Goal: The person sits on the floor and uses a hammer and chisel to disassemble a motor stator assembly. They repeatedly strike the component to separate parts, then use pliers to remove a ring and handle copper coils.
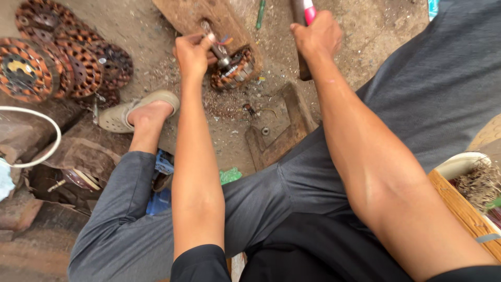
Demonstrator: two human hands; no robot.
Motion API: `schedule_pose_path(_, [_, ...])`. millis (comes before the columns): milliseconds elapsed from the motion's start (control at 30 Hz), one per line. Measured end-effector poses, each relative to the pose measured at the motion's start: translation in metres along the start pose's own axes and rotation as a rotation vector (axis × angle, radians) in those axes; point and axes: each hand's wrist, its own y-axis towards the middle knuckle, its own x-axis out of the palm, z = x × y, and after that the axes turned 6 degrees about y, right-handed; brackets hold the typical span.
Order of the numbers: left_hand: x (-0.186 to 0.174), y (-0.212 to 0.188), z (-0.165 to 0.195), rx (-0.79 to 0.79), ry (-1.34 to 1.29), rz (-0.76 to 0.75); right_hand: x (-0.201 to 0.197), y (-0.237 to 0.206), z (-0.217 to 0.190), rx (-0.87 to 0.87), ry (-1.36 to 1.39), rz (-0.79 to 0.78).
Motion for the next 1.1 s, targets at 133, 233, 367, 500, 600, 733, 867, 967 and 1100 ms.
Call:
schedule_pose_path(133, [-0.005, -0.012, -0.003, 0.532, 0.514, 0.536, 0.011, 0.01, 0.008, 0.148, 0.045, 0.029])
schedule_pose_path(233, [-0.006, -0.022, -0.018, 0.271, 0.172, 0.442, 0.019, 0.009, 0.013, 0.182, 0.215, 0.027])
schedule_pose_path(367, [-0.015, -0.033, -0.023, 0.275, -0.13, 0.404, 0.015, 0.006, -0.008, -0.054, 0.252, 0.071])
schedule_pose_path(500, [-0.052, -0.01, 0.035, 0.21, -0.335, 0.242, -0.027, -0.007, -0.121, -0.278, 0.604, 0.004])
schedule_pose_path(600, [-0.064, -0.016, 0.064, 0.35, -0.375, 0.019, -0.053, -0.057, -0.189, -0.345, 0.946, -0.562])
schedule_pose_path(733, [-0.079, -0.046, 0.071, 0.289, -0.648, -0.167, -0.081, -0.144, -0.226, -0.635, 0.891, -0.966])
schedule_pose_path(867, [-0.137, -0.122, 0.082, 0.42, -0.621, 0.041, -0.074, -0.182, -0.215, -0.895, 0.697, -1.276])
schedule_pose_path(967, [-0.222, -0.234, 0.075, 0.538, -0.058, 0.71, -0.058, -0.179, -0.195, -0.801, 0.541, -1.291])
schedule_pose_path(1100, [-0.38, -0.435, -0.006, 0.448, 0.12, 1.268, -0.044, -0.183, -0.178, -0.842, 0.335, -1.068])
